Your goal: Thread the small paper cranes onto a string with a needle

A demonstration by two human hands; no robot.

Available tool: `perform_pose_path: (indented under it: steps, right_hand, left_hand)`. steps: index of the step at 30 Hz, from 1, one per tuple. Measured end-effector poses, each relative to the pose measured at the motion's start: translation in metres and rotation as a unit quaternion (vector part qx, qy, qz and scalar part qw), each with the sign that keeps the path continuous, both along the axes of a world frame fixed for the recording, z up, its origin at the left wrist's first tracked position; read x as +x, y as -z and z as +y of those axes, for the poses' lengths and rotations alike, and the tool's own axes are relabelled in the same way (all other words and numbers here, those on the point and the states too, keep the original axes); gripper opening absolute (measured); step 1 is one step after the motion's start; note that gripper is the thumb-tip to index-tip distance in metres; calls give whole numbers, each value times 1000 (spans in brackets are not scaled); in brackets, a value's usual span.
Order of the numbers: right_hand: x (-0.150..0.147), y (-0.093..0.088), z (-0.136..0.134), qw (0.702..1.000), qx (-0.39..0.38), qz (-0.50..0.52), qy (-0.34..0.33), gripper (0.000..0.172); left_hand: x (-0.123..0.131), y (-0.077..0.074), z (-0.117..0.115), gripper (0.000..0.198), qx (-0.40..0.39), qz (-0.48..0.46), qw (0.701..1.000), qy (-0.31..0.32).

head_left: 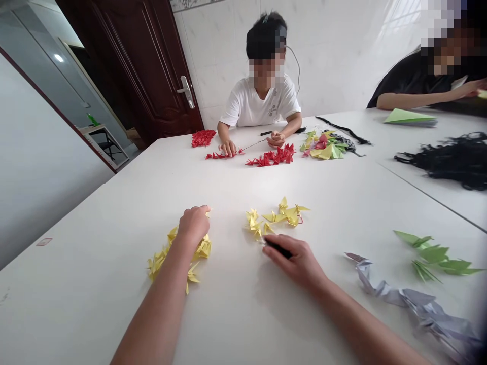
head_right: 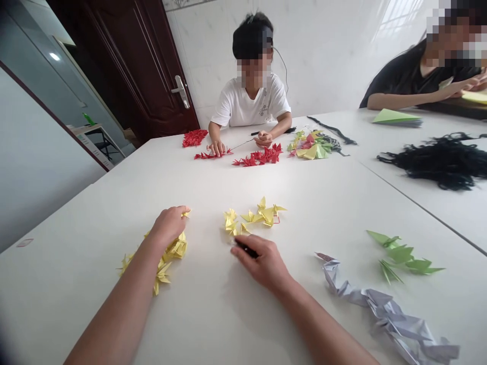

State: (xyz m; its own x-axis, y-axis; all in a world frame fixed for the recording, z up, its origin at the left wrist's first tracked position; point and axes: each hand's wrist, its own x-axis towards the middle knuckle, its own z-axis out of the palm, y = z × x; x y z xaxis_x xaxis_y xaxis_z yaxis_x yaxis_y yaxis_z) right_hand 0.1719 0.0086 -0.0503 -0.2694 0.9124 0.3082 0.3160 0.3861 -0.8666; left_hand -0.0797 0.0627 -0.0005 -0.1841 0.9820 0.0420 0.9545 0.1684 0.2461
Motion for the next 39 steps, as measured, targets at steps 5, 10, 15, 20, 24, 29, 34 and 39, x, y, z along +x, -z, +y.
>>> perform_pose_path:
  steps: [5,10,15,20,24,29,34,39]
  right_hand:
    - [-2,-4,-4,995,26,-39,-91,26]
    - [-2,-4,-3,999,-1,-45,-25,28]
    - [-1,-1,-1,998,3,11,65,31]
    - [-1,-2,0,991,52,43,112,27]
    - [-2,-2,2,989,63,45,126,26]
    - [-2,2,4,988,38,56,139,27]
    - [-1,2,3,987,37,91,125,25]
    - [2,-1,5,961,-34,203,182,32]
  left_hand:
    - [1,-2,1,27,17,-46,999,-7]
    - [24,-13,-2,20,64,-139,987,41]
    - [63,-13,-13,27,52,-436,883,163]
    - [81,-7,-21,28,38,-504,843,186]
    - [86,-9,-26,25,21,-480,855,196]
    - [92,-13,-30,22,26,-437,874,210]
    - [90,-12,-29,19,29,-396,891,218]
    - [87,-8,-30,17,-13,-399,881,254]
